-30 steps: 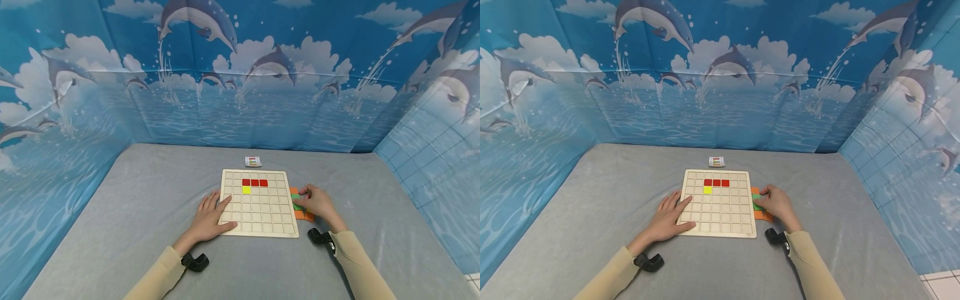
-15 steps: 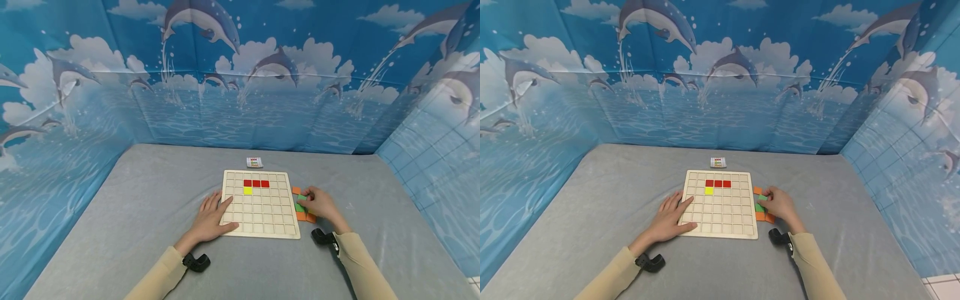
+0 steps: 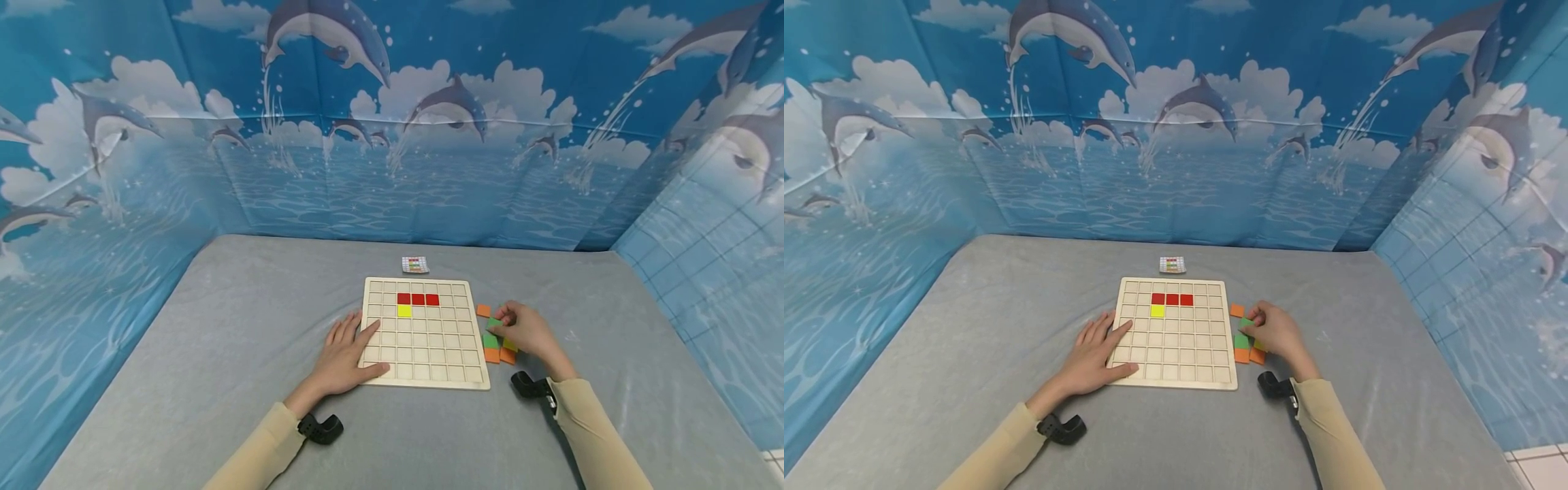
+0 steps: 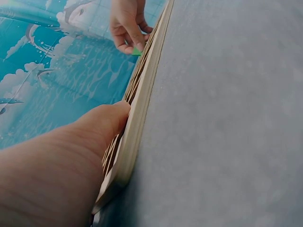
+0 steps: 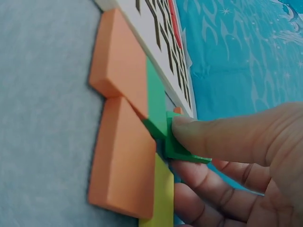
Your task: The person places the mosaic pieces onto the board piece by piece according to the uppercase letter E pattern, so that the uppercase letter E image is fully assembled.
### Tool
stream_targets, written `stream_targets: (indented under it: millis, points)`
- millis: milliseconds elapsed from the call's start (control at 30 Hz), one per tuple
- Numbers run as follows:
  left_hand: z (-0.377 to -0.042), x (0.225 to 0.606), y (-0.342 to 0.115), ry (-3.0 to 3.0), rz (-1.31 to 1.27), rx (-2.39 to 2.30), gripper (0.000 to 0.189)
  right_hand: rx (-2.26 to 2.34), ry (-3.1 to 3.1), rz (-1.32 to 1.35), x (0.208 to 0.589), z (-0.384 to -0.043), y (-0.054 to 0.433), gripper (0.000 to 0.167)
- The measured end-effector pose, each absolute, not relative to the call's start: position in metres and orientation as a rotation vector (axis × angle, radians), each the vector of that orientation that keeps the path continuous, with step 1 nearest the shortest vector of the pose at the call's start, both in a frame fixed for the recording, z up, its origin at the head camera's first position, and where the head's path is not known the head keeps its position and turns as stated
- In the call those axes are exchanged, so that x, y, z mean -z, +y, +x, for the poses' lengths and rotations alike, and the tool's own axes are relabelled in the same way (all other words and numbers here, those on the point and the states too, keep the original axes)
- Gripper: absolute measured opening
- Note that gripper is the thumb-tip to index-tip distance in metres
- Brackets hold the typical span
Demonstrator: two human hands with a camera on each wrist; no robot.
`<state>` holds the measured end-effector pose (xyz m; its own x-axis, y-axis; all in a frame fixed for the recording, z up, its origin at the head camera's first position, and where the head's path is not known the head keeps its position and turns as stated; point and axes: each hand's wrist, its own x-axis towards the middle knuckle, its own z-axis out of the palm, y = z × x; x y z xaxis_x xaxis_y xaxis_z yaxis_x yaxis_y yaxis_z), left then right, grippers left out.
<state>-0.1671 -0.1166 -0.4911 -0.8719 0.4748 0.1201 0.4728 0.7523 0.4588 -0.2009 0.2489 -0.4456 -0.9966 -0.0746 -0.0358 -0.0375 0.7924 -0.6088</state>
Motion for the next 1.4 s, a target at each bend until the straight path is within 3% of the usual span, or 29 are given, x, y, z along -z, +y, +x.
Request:
stream_targets:
  millis: [400,800,1400]
  points:
    - [-0.166,0.488,-0.113,2.933,0.790,-0.763,0.082,1.072,3.020,-0.347,0.445,-0.195,0.233,0.015]
    - [-0.168,0.487,-0.114,2.935,0.788,-0.779,0.081,1.237,2.836,-0.699,0.439,-0.199,0.167,0.012]
    - [-0.167,0.488,-0.116,2.936,0.782,-0.771,0.081,1.162,2.817,-0.619,0.447,-0.214,0.111,0.009]
